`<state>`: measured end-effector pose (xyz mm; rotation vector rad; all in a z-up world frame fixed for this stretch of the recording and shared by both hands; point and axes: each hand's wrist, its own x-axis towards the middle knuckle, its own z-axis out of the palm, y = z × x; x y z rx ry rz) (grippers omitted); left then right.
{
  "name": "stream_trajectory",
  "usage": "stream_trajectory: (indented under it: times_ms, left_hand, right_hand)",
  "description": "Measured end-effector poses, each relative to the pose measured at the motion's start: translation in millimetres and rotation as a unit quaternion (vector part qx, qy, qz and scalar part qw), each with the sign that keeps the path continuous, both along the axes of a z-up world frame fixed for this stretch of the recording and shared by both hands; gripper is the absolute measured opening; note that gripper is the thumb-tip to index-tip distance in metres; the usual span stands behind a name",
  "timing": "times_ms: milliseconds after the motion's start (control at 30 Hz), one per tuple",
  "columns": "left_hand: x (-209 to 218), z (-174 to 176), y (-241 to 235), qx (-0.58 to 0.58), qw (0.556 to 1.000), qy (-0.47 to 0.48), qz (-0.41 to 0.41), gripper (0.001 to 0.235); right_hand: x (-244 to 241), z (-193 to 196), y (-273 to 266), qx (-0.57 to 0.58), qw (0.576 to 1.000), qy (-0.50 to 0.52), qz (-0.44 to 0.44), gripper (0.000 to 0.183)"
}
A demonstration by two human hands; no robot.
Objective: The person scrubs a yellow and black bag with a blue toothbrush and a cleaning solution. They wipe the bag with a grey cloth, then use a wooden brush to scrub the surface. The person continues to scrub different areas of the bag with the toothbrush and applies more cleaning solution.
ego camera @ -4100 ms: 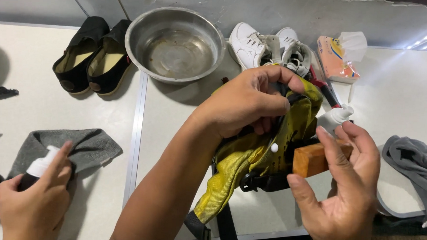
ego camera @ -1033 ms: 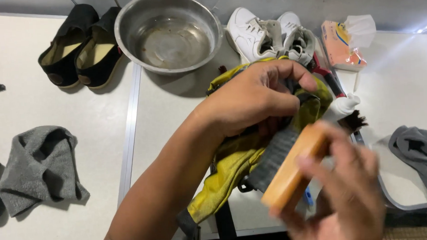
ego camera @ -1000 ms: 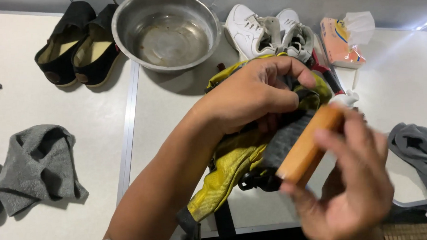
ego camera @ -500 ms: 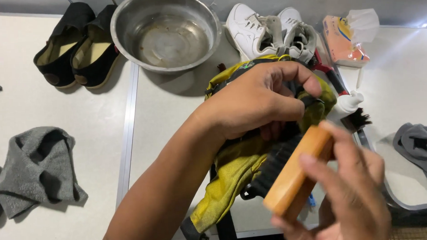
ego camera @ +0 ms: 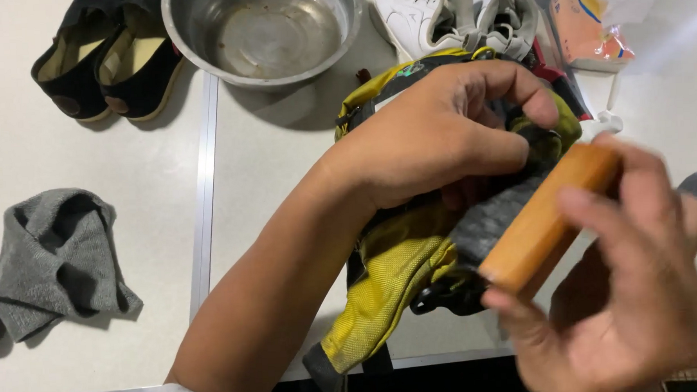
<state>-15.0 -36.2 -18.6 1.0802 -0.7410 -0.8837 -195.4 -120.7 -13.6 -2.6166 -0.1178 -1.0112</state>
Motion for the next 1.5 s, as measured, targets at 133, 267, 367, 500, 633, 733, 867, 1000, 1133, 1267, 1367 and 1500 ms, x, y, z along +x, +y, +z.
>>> stream_trajectory:
  times_ms: [133,267,367,500,633,733,867,1000,1133,1267,1367,1500]
  left_hand:
    - [-2,6,4,0.034,0.999,-0.034,0.002,0.028]
    - [-4,9,2,0.051,0.997,-0.052,0.001,0.027]
    - [-8,13,3,0.081,0.995,-0.049,0.011,0.028]
    - [-6,15,7,0.07,0.997,-0.038,-0.007,0.029]
    - [-5,2,2,0.03,0.998,-0.049,-0.004,0.026]
    - [-4,11,3,0.053,0.996,-0.068,0.017,0.028]
    - [-3,10,4,0.071,0.996,-0.062,0.006,0.029]
    - [-6,10,2,0.067,0.996,-0.061,0.017,0.029]
    - [-5,16,6,0.101,0.991,-0.083,0.007,0.029]
    - [-7,11,3,0.085,0.993,-0.083,0.015,0.029]
    - [-7,16,3,0.093,0.992,-0.085,0.01,0.028]
    - [-6,14,4,0.085,0.992,-0.094,0.008,0.03]
  right_hand:
    - [-16,7,11,0.034,0.997,0.073,-0.001,0.073]
    - [-21,3,-6,0.054,0.985,0.153,-0.065,0.064]
    - [-8,-4,-18,0.019,0.997,0.066,0.024,0.074]
    - [-26,-4,34,0.049,0.996,0.052,-0.061,0.035]
    - [-22,-14,-30,-0.033,0.99,0.134,-0.011,0.081]
    - [-16,-13,0,0.071,0.997,0.029,0.022,0.067]
    - [-28,-18,-11,0.019,0.998,0.059,-0.022,0.061]
    - [-12,-13,-4,0.097,0.995,0.028,-0.002,0.065]
    - [-34,-12,11,0.028,0.995,0.06,-0.073,0.036]
    - [-20,-23,-17,0.103,0.99,0.096,0.014,0.078]
    - [-34,-29,-17,0.097,0.991,0.096,-0.003,0.08]
    - [-39,-40,-8,0.018,0.999,0.031,-0.008,0.058]
